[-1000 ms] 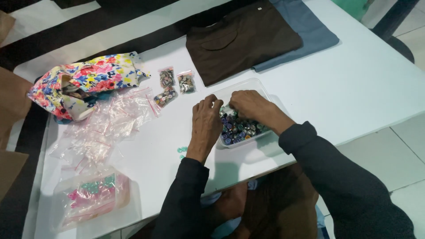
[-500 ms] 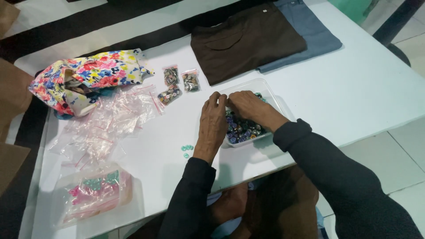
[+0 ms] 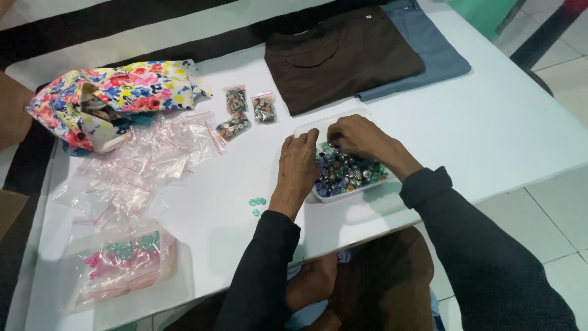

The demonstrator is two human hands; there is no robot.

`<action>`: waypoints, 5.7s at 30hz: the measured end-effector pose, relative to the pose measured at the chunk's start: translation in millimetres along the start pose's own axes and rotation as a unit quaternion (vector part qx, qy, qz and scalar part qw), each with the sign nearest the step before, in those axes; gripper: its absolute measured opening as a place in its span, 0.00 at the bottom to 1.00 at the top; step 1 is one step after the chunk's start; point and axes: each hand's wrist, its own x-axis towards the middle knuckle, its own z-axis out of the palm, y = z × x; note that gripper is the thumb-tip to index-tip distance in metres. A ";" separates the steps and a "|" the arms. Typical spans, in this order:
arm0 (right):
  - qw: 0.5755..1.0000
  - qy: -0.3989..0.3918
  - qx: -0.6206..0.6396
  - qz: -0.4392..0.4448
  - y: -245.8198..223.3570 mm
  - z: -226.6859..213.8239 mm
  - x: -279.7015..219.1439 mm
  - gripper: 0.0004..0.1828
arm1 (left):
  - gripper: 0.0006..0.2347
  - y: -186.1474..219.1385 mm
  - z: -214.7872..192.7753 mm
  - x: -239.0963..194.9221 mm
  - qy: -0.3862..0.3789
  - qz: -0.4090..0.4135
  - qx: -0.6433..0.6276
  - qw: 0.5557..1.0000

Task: Packaging small decorative buttons into plastic bags

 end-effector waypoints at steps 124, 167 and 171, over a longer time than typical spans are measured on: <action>0.937 0.317 0.106 -0.103 -178.3 65.5 -93.1 0.06 | 0.05 10.3 -90.5 -153.2 0.343 -0.076 -0.249 0.903; 0.930 0.186 0.310 0.061 -187.7 128.1 -61.4 0.21 | 0.12 -56.9 -76.4 -198.8 0.185 -0.235 -0.240 0.924; 0.927 0.187 0.319 0.065 -186.9 130.4 -60.5 0.22 | 0.13 -58.1 -75.1 -198.9 0.174 -0.240 -0.236 0.925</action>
